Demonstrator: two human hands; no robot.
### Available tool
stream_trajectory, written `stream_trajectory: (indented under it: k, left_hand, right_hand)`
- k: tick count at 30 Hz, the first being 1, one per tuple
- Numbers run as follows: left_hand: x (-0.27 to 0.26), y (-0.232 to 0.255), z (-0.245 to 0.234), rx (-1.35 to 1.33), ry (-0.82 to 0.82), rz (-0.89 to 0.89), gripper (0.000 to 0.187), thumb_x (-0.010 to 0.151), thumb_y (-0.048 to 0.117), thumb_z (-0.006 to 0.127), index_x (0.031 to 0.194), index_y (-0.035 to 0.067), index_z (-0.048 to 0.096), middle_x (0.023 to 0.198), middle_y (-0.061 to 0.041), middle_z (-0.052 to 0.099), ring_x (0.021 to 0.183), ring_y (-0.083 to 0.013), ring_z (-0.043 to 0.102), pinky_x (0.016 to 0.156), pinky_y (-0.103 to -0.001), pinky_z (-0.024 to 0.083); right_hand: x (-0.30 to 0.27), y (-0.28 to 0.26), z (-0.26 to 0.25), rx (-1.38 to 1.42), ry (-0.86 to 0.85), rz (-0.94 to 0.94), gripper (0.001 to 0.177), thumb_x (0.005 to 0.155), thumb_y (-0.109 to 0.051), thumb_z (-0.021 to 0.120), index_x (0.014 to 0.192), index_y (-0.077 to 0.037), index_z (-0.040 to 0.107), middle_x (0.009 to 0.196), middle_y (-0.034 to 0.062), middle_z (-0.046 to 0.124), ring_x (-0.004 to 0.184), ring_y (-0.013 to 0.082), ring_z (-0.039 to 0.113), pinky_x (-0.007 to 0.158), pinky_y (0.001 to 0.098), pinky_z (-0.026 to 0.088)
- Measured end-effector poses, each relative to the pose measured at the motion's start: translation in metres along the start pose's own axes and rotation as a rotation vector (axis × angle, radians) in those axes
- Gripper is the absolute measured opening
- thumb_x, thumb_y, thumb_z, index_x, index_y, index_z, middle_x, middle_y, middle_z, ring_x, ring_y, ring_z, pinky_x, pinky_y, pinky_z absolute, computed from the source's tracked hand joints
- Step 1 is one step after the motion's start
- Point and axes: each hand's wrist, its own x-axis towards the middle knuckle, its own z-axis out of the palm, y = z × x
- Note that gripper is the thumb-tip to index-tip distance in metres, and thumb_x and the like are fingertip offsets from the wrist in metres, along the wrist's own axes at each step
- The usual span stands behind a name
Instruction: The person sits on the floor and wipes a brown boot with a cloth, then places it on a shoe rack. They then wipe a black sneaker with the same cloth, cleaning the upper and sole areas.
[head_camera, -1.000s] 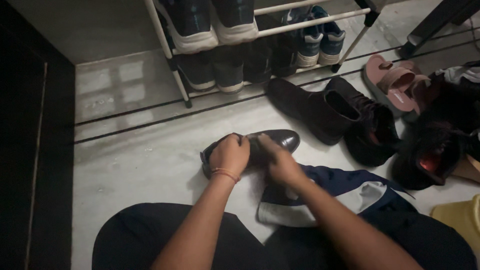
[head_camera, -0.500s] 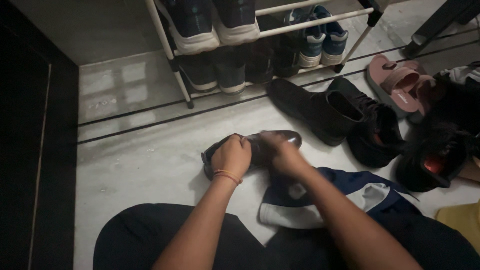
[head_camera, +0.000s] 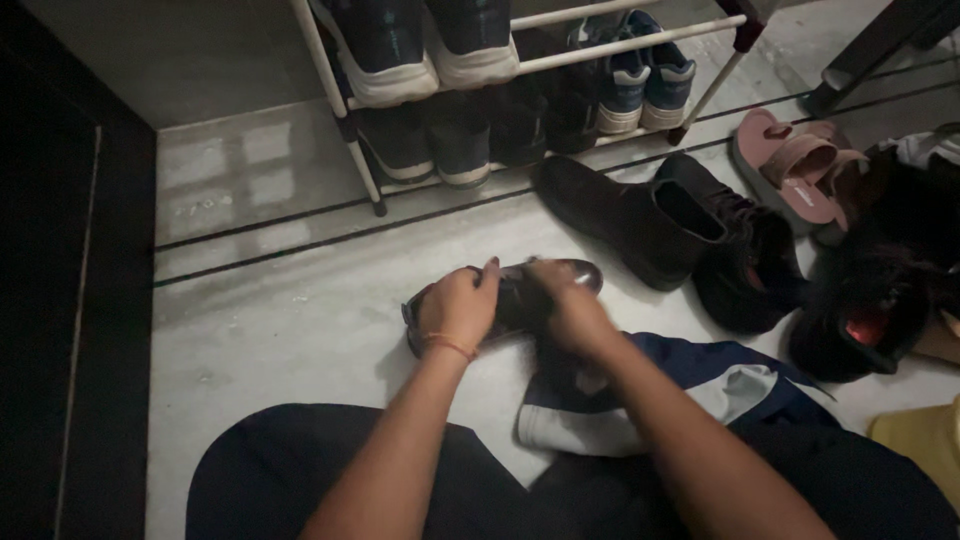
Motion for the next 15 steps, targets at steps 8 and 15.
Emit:
stream_trajectory:
  k: [8,15]
  left_hand:
    - [-0.004,-0.006,0.001,-0.104,0.002,-0.027,0.037,0.093,0.039,0.056,0.085,0.009,0.077,0.076,-0.018,0.072,0.065,-0.0383,0.073,0.068,-0.044,0.057]
    - [-0.022,-0.035,0.042,-0.356,0.238,0.223,0.035,0.091,0.034,0.067,0.076,0.001,0.070,0.071,-0.022,0.064,0.061,-0.0413,0.061,0.057,-0.047,0.048]
  right_hand:
    - [-0.016,-0.041,-0.038,0.063,-0.033,0.016,0.094,0.062,0.020,0.051,0.150,-0.014,0.044,0.157,0.0194,0.043,0.148,0.0333,0.037,0.121,0.0371,0.029]
    - [-0.049,-0.050,-0.089,0.159,0.209,0.162,0.081,0.081,0.016,0.048,0.153,-0.020,0.046,0.150,0.0202,0.053,0.137,0.0347,0.052,0.110,0.0386,0.043]
